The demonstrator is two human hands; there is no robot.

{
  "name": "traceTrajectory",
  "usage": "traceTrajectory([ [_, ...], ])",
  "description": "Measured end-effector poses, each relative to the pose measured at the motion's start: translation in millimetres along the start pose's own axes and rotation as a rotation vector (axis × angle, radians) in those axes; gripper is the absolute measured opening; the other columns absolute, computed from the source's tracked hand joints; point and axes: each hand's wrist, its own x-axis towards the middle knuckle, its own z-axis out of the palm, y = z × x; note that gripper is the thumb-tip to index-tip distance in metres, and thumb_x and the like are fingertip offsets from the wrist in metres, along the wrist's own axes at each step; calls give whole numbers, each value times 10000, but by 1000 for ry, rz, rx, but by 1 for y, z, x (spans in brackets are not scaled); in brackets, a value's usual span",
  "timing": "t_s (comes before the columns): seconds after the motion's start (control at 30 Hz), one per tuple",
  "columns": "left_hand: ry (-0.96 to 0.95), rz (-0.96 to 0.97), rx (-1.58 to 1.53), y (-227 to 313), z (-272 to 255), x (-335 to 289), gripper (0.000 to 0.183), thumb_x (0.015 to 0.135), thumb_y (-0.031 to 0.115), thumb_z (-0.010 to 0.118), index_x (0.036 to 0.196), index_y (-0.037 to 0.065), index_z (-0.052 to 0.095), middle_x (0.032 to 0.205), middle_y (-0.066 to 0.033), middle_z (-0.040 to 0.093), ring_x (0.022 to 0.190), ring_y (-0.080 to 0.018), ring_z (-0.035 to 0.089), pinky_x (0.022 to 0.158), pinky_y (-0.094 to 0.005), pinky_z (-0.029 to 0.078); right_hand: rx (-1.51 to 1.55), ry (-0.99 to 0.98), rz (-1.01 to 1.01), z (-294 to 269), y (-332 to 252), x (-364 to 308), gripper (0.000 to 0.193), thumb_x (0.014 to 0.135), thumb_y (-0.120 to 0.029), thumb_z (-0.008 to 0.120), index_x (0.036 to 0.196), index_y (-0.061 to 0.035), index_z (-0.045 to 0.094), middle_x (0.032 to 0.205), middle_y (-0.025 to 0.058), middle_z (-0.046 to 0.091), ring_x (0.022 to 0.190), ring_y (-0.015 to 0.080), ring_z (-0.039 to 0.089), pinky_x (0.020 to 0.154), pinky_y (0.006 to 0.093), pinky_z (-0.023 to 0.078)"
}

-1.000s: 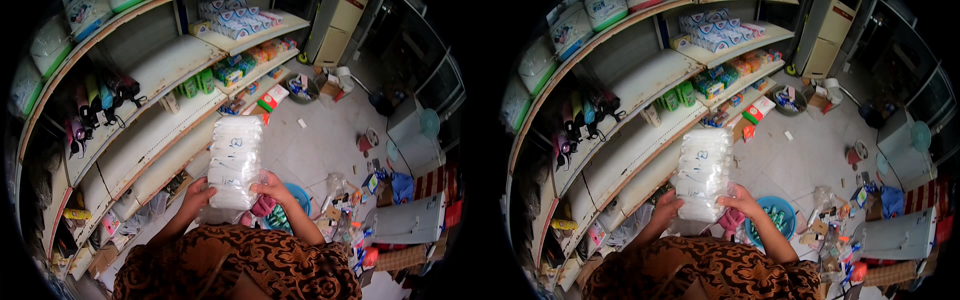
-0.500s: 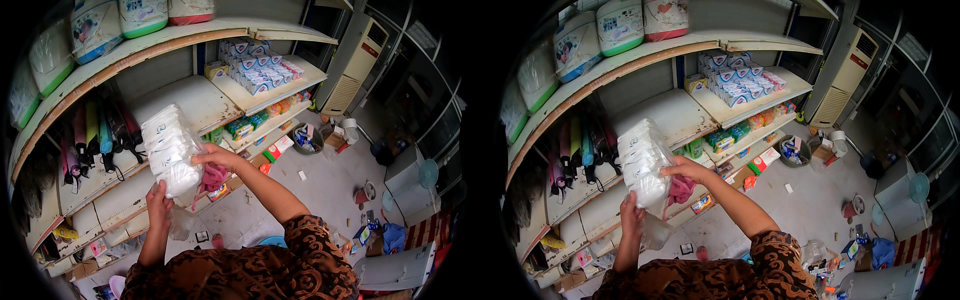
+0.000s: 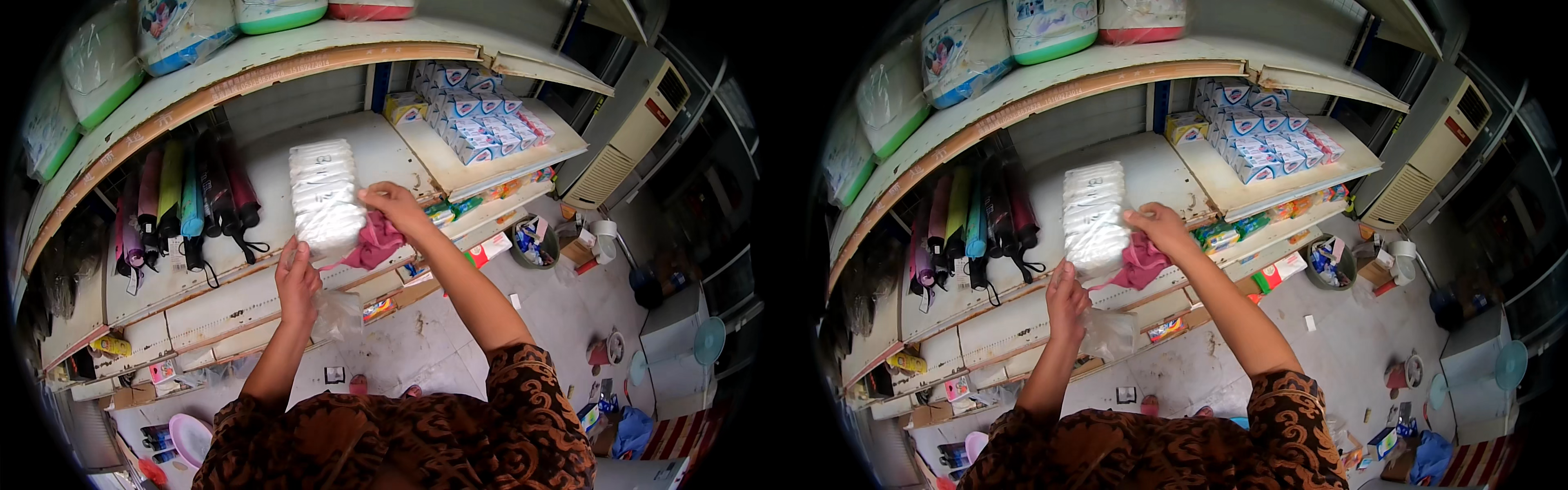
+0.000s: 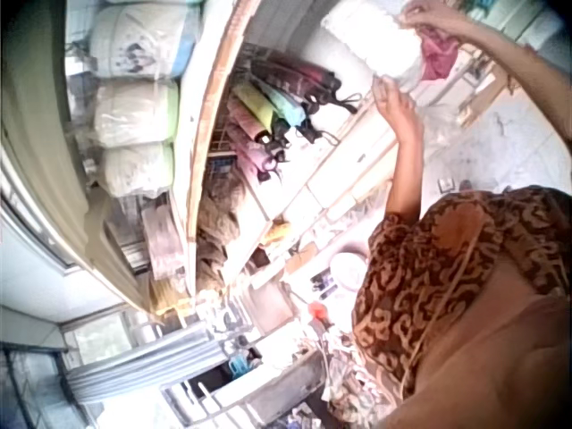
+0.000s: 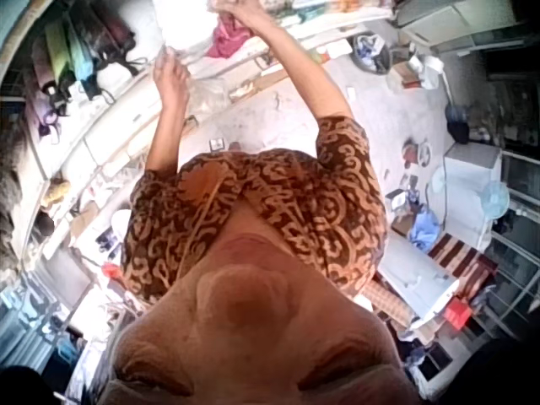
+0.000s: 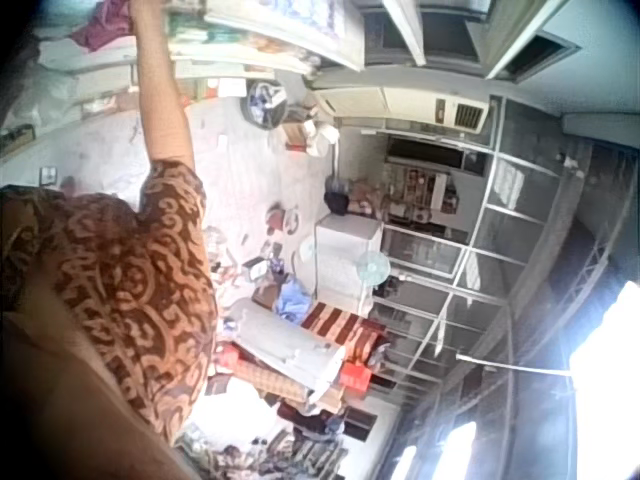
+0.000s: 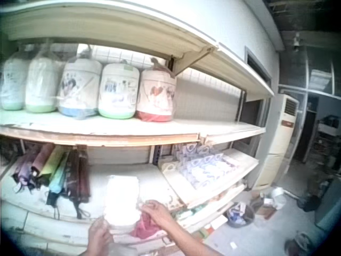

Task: The person wipes down several objects, including a large white container and plastic cups, using a pink cloth before placing them on a shelf.

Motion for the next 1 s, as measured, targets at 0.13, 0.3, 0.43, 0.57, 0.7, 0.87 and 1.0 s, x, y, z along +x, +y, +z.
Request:
traceTrajectory([
  [0.13, 38, -12, -33, -14, 6, -21, 353, 932, 410, 492, 1084, 92, 521, 500, 77, 234, 411, -41, 199, 420, -212, 189, 403, 44, -39, -51, 22, -68, 302, 874, -264, 606, 1052, -21, 588, 899, 105, 653, 820, 128, 606, 708, 238, 488],
  [0.3, 134, -88, -96, -36, 19, -61, 466, 927, 514, 419, 1005, 68, 528, 472, 47, 218, 401, -76, 194, 472, -245, 228, 757, 34, 509, -62, 164, -182, 458, 895, -386, 546, 1123, 11, 539, 987, 164, 647, 835, 239, 654, 736, 364, 555],
  [0.43, -82, -124, -84, -64, 43, -84, 504, 942, 544, 330, 691, 115, 417, 445, 45, 196, 378, -102, 178, 459, -262, 211, 1068, -144, 949, -8, 235, -256, 816, 780, -672, 534, 1256, -12, 474, 1036, 195, 620, 893, 288, 633, 788, 408, 530],
  [0.57, -420, -177, -153, -73, 70, -104, 578, 937, 596, 242, 652, 116, 393, 416, 41, 196, 348, -114, 170, 428, -288, 197, 1463, -308, 742, 7, 239, -271, 755, 850, -621, 476, 1317, -32, 409, 1124, 197, 579, 931, 293, 620, 842, 418, 502],
  [0.7, -699, -299, -152, -81, 79, -134, 604, 932, 606, 217, 651, 106, 406, 420, 33, 239, 345, -122, 198, 427, -287, 218, 1608, -215, 492, -22, 208, -265, 597, 889, -351, 554, 1359, -61, 327, 1209, 153, 521, 1051, 265, 563, 907, 409, 470],
  [0.87, -930, -317, -190, -73, 85, -139, 570, 945, 546, 280, 747, 43, 462, 506, 22, 376, 416, -119, 347, 480, -271, 297, 1568, 25, 234, -44, 183, -271, 598, 820, -70, 582, 1356, -55, 318, 1287, 124, 460, 1165, 237, 483, 976, 394, 418],
  [1.0, -446, 331, 753, -51, 87, -116, 793, 835, 617, 478, 1319, -3, 377, 1245, -180, 477, 1169, -255, 449, 933, -378, 380, 1409, 159, 94, -65, 175, -281, 671, 792, -17, 582, 1389, -66, 281, 1300, 112, 463, 1155, 221, 490, 985, 355, 394],
])
